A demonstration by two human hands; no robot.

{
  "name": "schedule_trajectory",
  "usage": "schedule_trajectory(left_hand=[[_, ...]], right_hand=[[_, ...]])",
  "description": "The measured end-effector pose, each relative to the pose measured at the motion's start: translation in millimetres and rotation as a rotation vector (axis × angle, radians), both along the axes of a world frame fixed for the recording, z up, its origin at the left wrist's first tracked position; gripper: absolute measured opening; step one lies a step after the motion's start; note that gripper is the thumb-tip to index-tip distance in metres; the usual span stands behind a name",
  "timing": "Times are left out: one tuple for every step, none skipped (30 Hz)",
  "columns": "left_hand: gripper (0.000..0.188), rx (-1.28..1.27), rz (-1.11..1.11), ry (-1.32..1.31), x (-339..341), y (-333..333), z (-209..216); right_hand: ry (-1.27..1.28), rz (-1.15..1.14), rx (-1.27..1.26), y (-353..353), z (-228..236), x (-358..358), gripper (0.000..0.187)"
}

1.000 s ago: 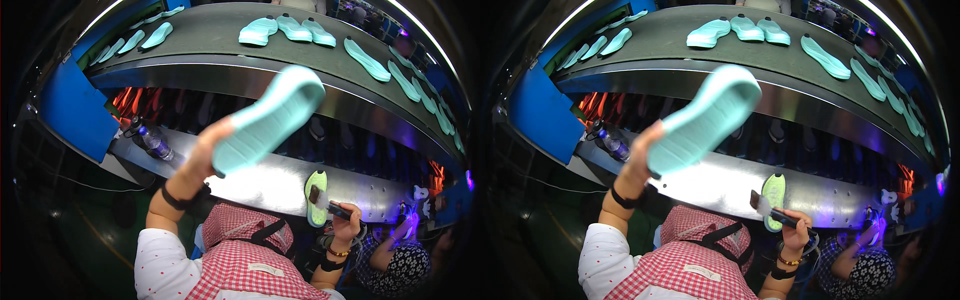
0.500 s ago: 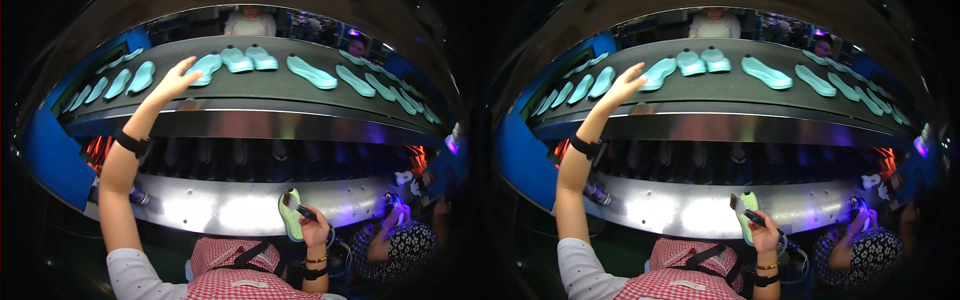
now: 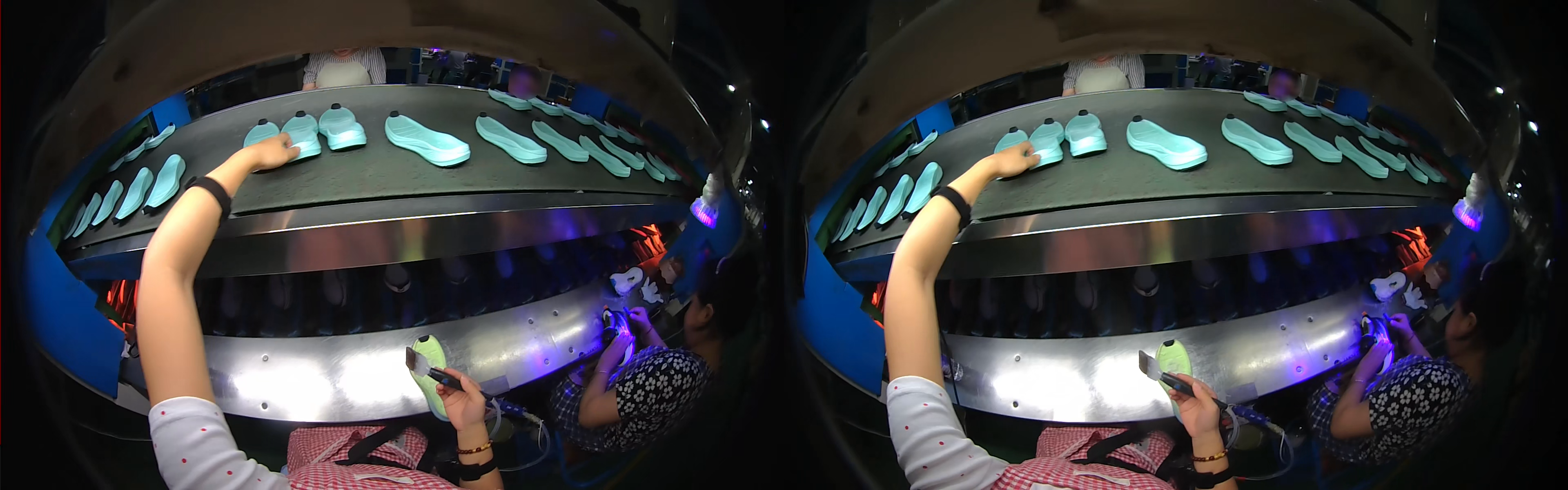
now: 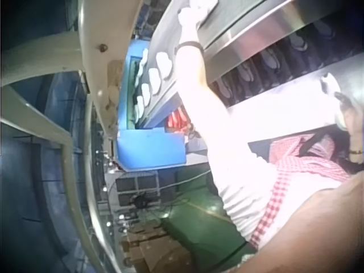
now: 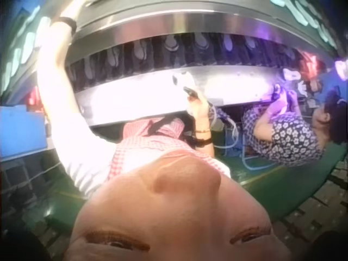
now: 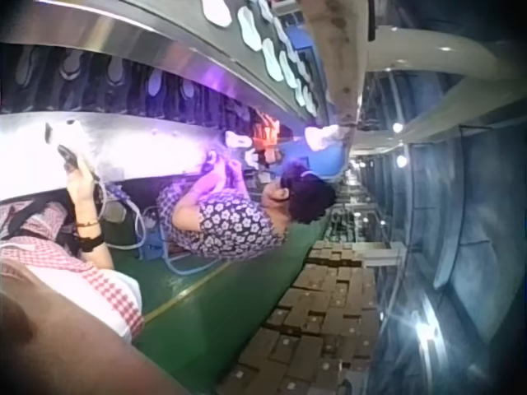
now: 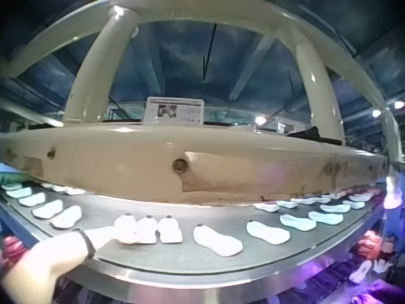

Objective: Apply adhesive to shoe soles using a brush.

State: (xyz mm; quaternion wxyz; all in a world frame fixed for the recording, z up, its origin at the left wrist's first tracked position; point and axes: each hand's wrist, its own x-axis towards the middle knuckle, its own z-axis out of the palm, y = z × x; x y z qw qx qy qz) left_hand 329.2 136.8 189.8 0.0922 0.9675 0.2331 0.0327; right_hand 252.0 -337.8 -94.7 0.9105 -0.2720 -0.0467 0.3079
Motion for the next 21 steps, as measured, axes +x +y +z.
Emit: schedule_trajectory(left_hand=[[0.043, 0.021, -0.029, -0.043, -6, 1, -2], [0.043, 0.024, -0.036, -0.043, -9, -6, -1], [0.041, -0.022, -0.046, -0.024, -16, -12, 3], [0.040, -0.067, -0.055, -0.005, -22, -18, 5], [0.038, -0.069, -0.071, -0.023, -28, -29, 6], [0.037, -0.071, -0.089, -0.041, -29, -37, 7], [0.036, -0.100, -0.114, -0.033, -25, -39, 9], [0.036, -0.091, -0.102, -0.034, -21, -40, 9], [0.036, -0.079, -0.193, -0.056, -16, -39, 9], [0.037, -0.067, -0.286, -0.077, -11, -39, 9], [0.037, -0.099, -0.305, -0.068, 0, -53, 7], [0.036, -0.095, -0.299, -0.072, 9, -62, 4], [0.035, -0.093, -0.331, -0.073, 19, -72, 3], [0.034, -0.096, -0.366, -0.074, 31, -84, 2], [0.033, -0.071, -0.397, -0.061, 45, -95, 0], [0.032, -0.048, -0.428, -0.047, 61, -107, -1], [0.033, -0.056, -0.434, -0.034, 78, -122, -3], [0.033, -0.068, -0.441, -0.022, 96, -138, -4], [0.033, -0.067, -0.512, -0.024, 113, -150, -3], [0.033, -0.062, -0.574, -0.028, 125, -160, 0], [0.035, -0.125, -0.581, -0.040, 138, -171, -1]], right_hand=[[0.020, -0.027, -0.034, -3, -4, 2, 0.034], [0.020, -0.034, -0.031, -5, -7, 4, 0.034], [0.040, -0.045, -0.052, -6, -9, 6, 0.034], [0.061, -0.055, -0.072, -6, -10, 9, 0.034], [0.055, -0.043, -0.082, -7, -12, 11, 0.035], [0.058, -0.039, -0.073, -5, -14, 13, 0.035], [0.056, -0.020, -0.060, -4, -16, 15, 0.035], [0.050, 0.006, -0.048, -4, -18, 19, 0.035], [0.065, 0.019, -0.040, -3, -21, 20, 0.035], [0.064, 0.027, -0.034, -2, -23, 21, 0.035], [0.073, 0.011, -0.047, -2, -25, 22, 0.034], [0.080, 0.000, -0.056, -2, -26, 22, 0.033], [0.093, 0.020, 0.000, -3, -29, 23, 0.035], [0.091, 0.014, 0.001, -5, -30, 25, 0.035], [0.084, 0.019, -0.002, -6, -30, 25, 0.035], [0.078, 0.025, -0.008, -7, -31, 26, 0.035], [0.072, 0.023, 0.003, -9, -34, 27, 0.035], [0.075, 0.016, -0.004, -10, -36, 30, 0.035], [0.088, 0.020, 0.023, -12, -37, 30, 0.034], [0.098, 0.034, 0.055, -13, -36, 30, 0.033], [0.101, 0.033, 0.050, -12, -35, 31, 0.033]])
